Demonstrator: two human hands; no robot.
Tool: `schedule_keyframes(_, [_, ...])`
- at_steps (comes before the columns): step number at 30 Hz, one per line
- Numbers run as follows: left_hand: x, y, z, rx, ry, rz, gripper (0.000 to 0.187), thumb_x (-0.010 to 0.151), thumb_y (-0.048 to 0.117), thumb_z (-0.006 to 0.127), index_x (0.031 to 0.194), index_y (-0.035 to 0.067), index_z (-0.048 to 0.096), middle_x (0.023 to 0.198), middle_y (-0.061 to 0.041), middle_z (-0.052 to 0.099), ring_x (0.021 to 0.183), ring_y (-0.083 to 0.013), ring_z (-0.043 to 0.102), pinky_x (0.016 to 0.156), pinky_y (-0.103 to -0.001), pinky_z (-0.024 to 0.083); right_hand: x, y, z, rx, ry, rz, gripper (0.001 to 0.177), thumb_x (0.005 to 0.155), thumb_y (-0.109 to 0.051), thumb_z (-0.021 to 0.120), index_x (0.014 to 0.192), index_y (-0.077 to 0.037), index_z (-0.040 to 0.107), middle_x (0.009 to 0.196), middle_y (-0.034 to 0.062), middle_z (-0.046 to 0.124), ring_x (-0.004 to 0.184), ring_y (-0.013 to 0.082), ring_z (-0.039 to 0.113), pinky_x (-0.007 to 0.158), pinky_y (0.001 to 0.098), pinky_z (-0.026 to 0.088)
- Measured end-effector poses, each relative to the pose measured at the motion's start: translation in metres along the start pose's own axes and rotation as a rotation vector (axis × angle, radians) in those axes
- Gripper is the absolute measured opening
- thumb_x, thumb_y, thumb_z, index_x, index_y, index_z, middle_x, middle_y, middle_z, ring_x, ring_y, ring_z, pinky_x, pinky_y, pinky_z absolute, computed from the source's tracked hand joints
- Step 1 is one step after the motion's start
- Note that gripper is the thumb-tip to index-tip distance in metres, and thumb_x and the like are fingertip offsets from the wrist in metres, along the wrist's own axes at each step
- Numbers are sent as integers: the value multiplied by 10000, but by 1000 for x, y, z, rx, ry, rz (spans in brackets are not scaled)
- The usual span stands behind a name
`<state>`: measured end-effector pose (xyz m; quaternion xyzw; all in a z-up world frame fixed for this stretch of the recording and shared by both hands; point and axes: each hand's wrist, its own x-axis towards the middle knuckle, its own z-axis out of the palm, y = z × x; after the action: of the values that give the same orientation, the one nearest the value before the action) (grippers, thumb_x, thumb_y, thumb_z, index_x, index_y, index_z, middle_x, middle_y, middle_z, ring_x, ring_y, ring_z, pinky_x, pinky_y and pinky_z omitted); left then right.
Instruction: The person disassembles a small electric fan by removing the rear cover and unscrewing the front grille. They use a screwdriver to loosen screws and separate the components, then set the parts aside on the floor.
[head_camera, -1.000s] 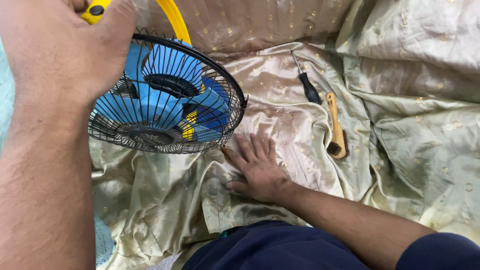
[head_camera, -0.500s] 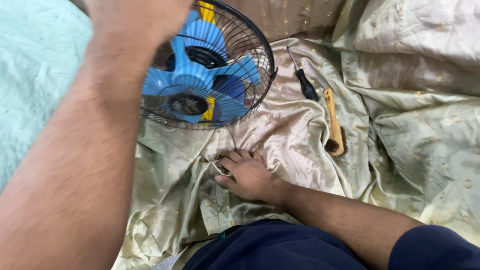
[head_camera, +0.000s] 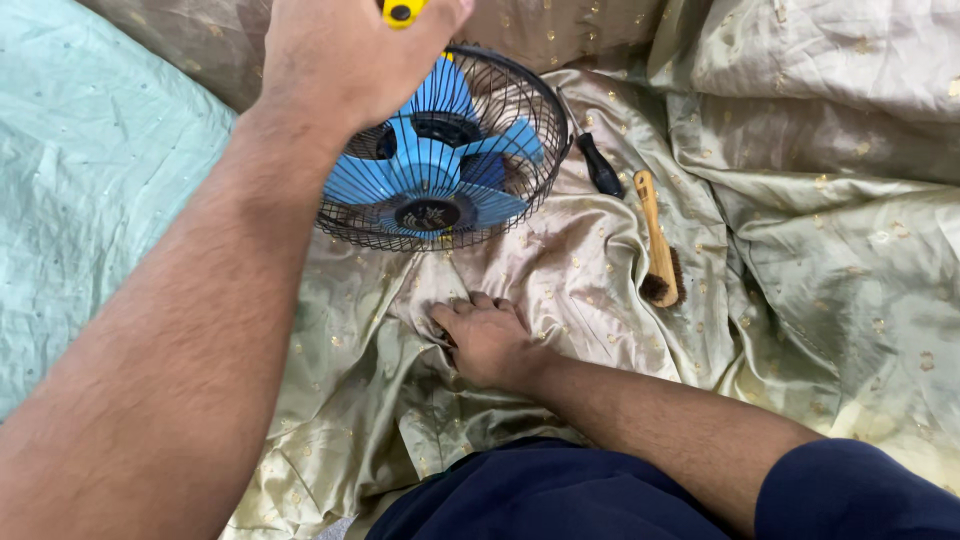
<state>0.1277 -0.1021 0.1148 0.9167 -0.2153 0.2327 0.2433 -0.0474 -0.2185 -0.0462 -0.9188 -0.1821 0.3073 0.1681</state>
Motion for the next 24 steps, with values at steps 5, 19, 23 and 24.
schedule_keyframes(5, [-19,-26,-33,-342,-228,144,495,967,498,713,1136,32,709,986,-127,729,930,-257,724,835,-382,557,-3,-2,-10,-28,-52,44,624,967,-263,555,1539,-130,343,1318,164,617,1188,306,619,1096,480,410])
schedule_keyframes(19, [-263,-51,54,-553,-117,-579,189,941,144,691,1073,89,567,975,-42,579,838,-188,574,764,-359,502,11,36,20,532,13,60,236,933,-98,644,1155,-99,562,921,101,692,796,218,754,751,355,626])
schedule_keyframes(23, [-299,-31,52,-138,-586,-268,346,835,218,735,1167,141,674,1206,-84,569,1150,-298,517,939,-497,393,9,56,31,1005,270,-25,262,886,-100,759,1060,-96,562,853,62,677,671,127,642,565,309,521])
schedule_keyframes(24, [-301,-29,51,-73,-630,-250,361,814,246,729,1161,163,682,1234,-68,564,1196,-298,506,956,-506,383,9,62,34,1165,286,6,281,876,-84,771,1061,-100,561,832,47,664,621,110,605,491,303,477])
